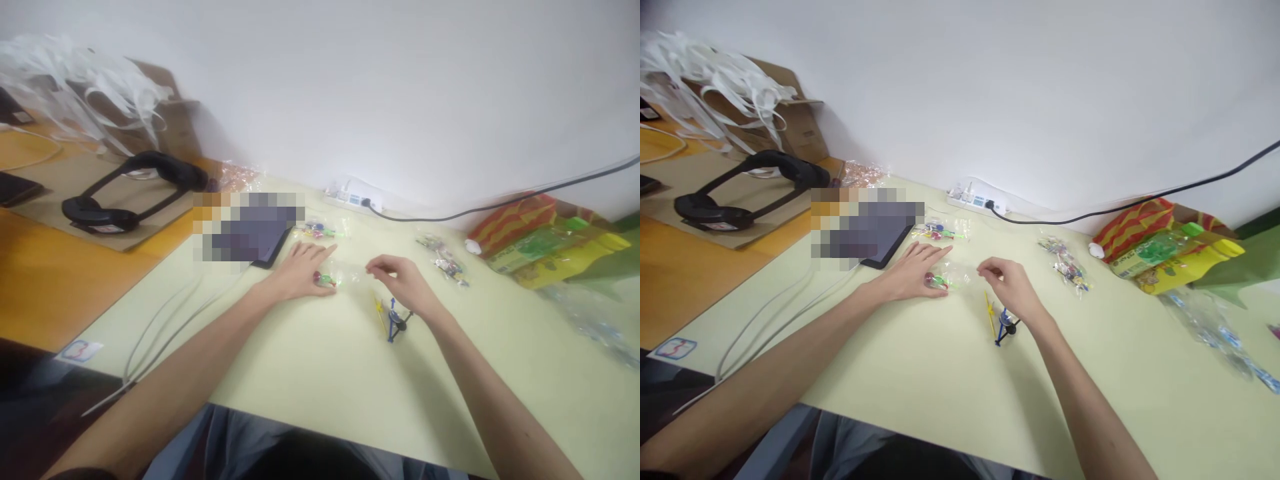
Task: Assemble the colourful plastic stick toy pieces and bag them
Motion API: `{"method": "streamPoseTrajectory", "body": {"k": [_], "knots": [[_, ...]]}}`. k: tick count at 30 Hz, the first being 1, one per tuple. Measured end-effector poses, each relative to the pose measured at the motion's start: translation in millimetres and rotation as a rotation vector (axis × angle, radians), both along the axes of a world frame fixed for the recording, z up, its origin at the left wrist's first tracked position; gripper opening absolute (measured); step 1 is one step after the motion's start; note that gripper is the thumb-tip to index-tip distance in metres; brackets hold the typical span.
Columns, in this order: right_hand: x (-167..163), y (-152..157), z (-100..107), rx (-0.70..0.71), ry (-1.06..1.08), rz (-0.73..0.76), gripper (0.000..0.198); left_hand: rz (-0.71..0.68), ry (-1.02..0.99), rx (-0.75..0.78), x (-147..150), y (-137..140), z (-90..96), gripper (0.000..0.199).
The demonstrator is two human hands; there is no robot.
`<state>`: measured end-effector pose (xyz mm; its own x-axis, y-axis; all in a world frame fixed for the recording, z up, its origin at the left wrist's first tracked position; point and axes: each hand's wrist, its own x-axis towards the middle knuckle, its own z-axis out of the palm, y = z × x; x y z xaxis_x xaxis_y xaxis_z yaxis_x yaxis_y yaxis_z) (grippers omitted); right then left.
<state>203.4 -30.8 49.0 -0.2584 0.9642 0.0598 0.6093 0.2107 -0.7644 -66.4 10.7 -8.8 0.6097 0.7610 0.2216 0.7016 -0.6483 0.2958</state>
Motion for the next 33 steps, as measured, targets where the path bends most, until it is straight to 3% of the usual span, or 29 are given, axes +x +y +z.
{"method": "streamPoseTrajectory", "body": {"k": [4, 8, 12, 17, 20, 23, 29, 33], "knots": [[23, -31, 7, 0.022, -0.454, -0.040, 0.021, 0.001, 0.003, -0.007, -1, 0, -2.0, 0.098], [20, -47, -7, -0.045, -0.585, -0.021, 0.018, 0.012, 0.001, 0.002, 0, 1, -4.0, 0.096], [9, -45, -16, -0.052, -0.497, -0.041, 0.015, 0.018, 0.003, 0.007, 1, 0, -3.2, 0.096], [9, -38, -9, -0.121, -0.064, -0.156, 0.029, 0.021, -0.012, 0.010, 0, 0, -2.1, 0.098], [12, -36, -1, -0.201, 0.082, -0.118, 0.037, 0.023, -0.035, 0.006, 0, 1, -3.1, 0.101], [12, -32, 4, -0.218, 0.006, -0.065, 0.038, 0.018, -0.058, 0.007, 1, 2, -3.9, 0.102], [-7, -9, -1, -0.096, -0.321, -0.033, 0.036, 0.022, -0.056, 0.005, 1, -1, -0.1, 0.101], [-26, 9, -6, -0.009, -0.364, 0.063, 0.033, 0.020, -0.044, 0.005, 2, -1, 1.0, 0.103]]}}
